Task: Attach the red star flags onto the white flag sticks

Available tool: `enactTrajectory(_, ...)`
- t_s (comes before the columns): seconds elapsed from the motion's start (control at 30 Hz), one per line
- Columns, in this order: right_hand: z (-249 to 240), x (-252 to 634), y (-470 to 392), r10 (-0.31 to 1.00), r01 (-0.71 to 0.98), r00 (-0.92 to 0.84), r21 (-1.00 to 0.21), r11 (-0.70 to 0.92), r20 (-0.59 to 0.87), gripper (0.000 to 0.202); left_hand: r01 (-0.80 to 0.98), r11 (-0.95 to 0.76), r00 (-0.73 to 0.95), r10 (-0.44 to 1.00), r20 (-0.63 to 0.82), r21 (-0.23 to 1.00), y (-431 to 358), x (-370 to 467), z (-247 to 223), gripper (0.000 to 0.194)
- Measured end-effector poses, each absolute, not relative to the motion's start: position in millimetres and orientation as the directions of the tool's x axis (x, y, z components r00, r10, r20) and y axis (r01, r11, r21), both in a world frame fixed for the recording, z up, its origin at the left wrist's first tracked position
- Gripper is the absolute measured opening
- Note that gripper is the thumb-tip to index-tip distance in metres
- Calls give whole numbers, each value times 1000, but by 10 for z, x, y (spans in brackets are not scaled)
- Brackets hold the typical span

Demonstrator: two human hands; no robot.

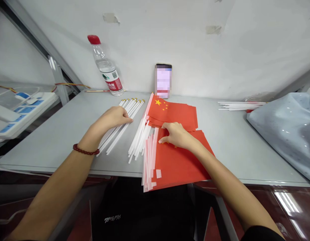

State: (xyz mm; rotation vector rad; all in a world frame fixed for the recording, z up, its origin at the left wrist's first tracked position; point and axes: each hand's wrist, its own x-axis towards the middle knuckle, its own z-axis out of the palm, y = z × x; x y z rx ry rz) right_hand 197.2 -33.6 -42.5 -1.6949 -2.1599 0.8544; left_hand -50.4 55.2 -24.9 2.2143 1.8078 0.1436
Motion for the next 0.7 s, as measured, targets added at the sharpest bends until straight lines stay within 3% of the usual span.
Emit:
enactTrajectory(0.17, -448, 1966, -378, 929, 677, -351, -716, 168, -114, 9, 951, -236, 251, 966, -56, 202, 483, -421, -279, 34)
enactTrajectory(0.33, -421, 1934, -382, 908, 651, -412, -673, 351, 76, 21, 941, -269, 253, 962, 104, 207, 445, -397, -263, 31)
enactTrajectory(0.37, -413, 1926, -383, 905, 646, -415, -671, 364, 91, 21, 930, -248, 219, 967, 132, 270, 443, -398, -242, 31)
enactTrajectory(0.43, -404, 1910, -391, 909, 643, -406, -679, 355, 92, 22, 836, -208, 138, 975, 171, 508, 439, -400, -187, 26)
enactTrajectory(0.53, -405, 1885, -411, 918, 642, -389, -692, 330, 77, 22, 449, -127, 92, 991, 96, 884, 432, -393, -103, 16)
enactTrajectory(0.6, -414, 1870, -426, 915, 627, -397, -705, 331, 77, 20, 211, -51, 128, 992, 24, 976, 428, -377, -72, 16)
enactTrajectory(0.7, -427, 1855, -446, 899, 576, -434, -751, 322, 53, 22, 39, 26, 184, 982, -33, 999, 417, -335, -77, 18)
